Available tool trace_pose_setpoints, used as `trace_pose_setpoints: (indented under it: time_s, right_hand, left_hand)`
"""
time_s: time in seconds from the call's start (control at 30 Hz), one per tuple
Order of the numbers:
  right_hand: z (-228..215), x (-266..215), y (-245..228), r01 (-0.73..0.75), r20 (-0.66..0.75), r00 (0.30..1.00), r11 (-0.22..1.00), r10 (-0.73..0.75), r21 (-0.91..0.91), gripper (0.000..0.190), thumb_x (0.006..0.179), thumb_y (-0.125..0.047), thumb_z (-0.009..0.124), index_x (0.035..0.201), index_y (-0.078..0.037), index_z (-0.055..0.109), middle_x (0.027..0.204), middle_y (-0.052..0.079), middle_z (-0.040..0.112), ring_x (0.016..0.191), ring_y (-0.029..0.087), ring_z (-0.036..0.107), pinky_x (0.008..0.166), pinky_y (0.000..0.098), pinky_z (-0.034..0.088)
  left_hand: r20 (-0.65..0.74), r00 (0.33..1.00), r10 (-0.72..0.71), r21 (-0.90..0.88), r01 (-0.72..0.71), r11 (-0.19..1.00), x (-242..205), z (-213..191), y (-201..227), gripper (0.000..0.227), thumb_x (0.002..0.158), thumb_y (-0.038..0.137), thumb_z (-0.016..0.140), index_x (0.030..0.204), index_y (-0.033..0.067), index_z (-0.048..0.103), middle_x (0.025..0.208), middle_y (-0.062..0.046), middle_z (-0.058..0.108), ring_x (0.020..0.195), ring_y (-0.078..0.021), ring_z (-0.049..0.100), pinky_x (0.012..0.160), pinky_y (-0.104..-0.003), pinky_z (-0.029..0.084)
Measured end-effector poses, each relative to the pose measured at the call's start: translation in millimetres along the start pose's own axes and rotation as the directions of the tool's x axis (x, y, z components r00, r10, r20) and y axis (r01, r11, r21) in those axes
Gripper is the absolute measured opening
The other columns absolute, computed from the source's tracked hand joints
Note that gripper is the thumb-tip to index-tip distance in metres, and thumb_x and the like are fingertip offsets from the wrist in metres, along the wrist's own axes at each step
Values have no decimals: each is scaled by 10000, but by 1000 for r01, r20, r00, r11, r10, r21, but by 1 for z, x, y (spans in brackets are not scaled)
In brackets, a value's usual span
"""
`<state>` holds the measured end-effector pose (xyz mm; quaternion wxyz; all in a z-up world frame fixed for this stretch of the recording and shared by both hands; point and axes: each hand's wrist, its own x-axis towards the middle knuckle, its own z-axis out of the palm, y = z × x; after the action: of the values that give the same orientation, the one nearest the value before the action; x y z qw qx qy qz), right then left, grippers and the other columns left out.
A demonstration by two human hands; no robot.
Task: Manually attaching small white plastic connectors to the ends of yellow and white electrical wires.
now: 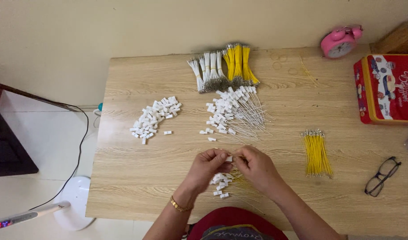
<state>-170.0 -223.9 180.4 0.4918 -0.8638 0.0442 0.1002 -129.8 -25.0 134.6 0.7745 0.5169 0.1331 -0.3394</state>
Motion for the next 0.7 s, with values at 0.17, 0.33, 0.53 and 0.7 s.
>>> trace_pose_setpoints:
  time_s: [0.17, 0.33, 0.53, 0.7]
  right_hand:
    - [13, 10, 38, -71, 73, 992, 931, 104, -359, 153, 957, -252, 601, 915, -123, 671, 883, 122, 651, 877, 379, 690, 750, 479, 557]
    - [31, 10, 77, -43, 103, 992, 974, 67, -223, 164, 934, -203, 555, 800, -135, 621, 817, 89, 607, 854, 364, 688, 725, 429, 547]
    - [18, 16, 56, -92, 68, 992, 973, 109, -213, 164, 979, -208, 554, 931, -111, 678, 919, 165, 695, 977, 400, 701, 818, 489, 556]
    - [-10, 22, 10, -216, 36, 974, 967, 223, -137, 227, 1047, -335, 472, 1206, -223, 589, 1057, 173, 757, 1017, 419, 719, 871, 554, 553]
  left_hand:
    - [-120, 929, 351, 732, -156, 663, 54, -60, 16, 240, 942, 263, 744, 1142, 131, 757, 1058, -92, 767, 853, -233, 744, 722, -343, 616]
    - [-76, 817, 571, 989, -12, 149, 108, -108, -30, 307, 810, 272, 790, 1113, 251, 748, 1039, -6, 678, 822, -319, 744, 698, -426, 637]
    - [104, 880, 464, 992, -126, 18, 93, -67, -16, 277, 833, 309, 756, 1104, 252, 756, 1023, -32, 622, 903, -336, 725, 756, -450, 633]
    - [78, 887, 455, 980, -153, 130, 88, -58, -6, 225, 859, 280, 764, 1082, 249, 764, 1031, -39, 663, 909, -327, 737, 756, -433, 630]
